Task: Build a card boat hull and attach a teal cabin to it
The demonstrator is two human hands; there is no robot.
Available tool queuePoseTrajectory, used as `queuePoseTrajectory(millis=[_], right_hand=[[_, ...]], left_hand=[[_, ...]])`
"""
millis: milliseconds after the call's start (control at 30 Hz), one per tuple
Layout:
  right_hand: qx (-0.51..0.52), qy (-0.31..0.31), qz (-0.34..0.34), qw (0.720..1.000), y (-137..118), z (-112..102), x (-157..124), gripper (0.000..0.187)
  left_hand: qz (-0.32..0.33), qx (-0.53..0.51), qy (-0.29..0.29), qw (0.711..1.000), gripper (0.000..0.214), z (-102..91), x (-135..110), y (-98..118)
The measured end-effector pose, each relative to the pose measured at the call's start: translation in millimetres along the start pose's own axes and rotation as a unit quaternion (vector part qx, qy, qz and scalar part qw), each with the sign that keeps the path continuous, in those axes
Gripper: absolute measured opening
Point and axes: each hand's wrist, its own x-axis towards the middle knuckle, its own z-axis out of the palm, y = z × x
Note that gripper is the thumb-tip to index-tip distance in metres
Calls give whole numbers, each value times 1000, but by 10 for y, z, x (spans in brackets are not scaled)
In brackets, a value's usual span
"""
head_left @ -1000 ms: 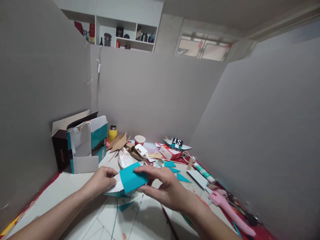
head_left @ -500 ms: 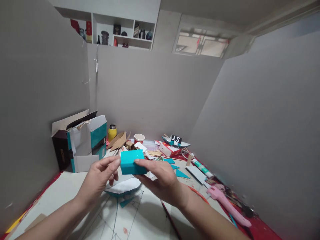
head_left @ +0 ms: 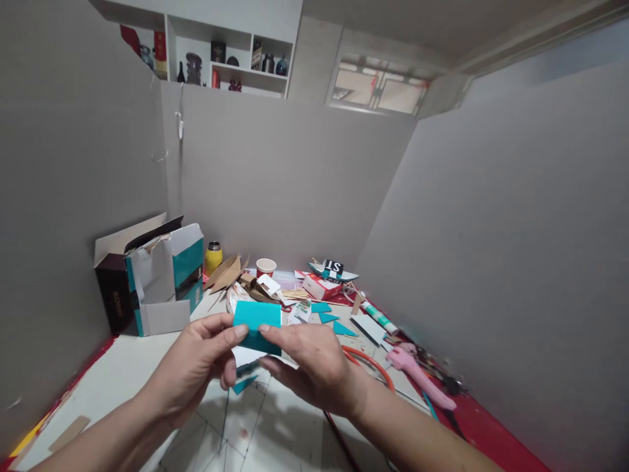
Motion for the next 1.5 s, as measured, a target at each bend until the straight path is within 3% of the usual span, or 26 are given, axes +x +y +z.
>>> queuePoseTrajectory(millis=[100, 200, 267, 367, 467, 633, 800, 867, 933, 1000, 1067, 1133, 1200, 1267, 1367, 1433, 1500], right_hand=[[69, 11, 70, 995, -106, -34, -22, 43], [161, 66, 230, 958, -204, -58, -34, 40], [260, 93, 351, 895, -252, -77, -23, 45], [411, 73, 483, 769, -283, -110, -1, 41], [484, 52, 536, 690, -275, -128, -14, 24], [527, 70, 564, 632, -271, -149, -75, 19], [574, 27, 619, 535, -240, -212, -159, 20], [582, 10, 628, 517, -210, -234, -220, 22], [576, -4, 634, 517, -194, -257, -278, 24], [549, -13, 629, 550, -204, -288, -313, 21], [495, 0, 593, 635, -234, -337, -321, 23], [428, 23, 521, 738, -266, -406, -309, 43], [388, 5, 456, 801, -283, -481, -290, 56], [400, -59, 419, 813, -280, -536, -275, 53], [462, -132, 402, 779, -253, -537, -286, 44], [487, -118, 406, 764, -239, -489, -318, 43], [481, -69, 412, 771, -239, -430, -357, 45]], left_hand=[[7, 13, -5, 1000, 20, 2, -11, -11], [30, 41, -6, 999, 19, 14, -31, -10], [37, 68, -11, 997, 19, 30, -48, -12], [37, 108, -22, 993, 21, 65, -73, -23], [29, 135, -36, 990, 20, 108, -90, -39], [3, 133, -69, 989, 16, 135, -79, -99], [-33, 136, -92, 986, 18, 100, 1, -232], [-44, 141, -100, 984, 19, 107, 36, -289], [-51, 147, -107, 982, 20, 138, 49, -327], [-53, 151, -105, 981, 21, 185, 38, -334], [-49, 161, -95, 981, 20, 231, 14, -307], [-43, 167, -97, 980, 18, 264, -11, -253], [-43, 166, -119, 978, 17, 281, -31, -188], [-54, 161, -141, 975, 18, 288, -45, -130], [-73, 170, -134, 974, 20, 307, -68, -79], [-62, 185, -118, 974, 24, 335, -99, -67], [-16, 223, -80, 971, 39, 375, -144, -70]])
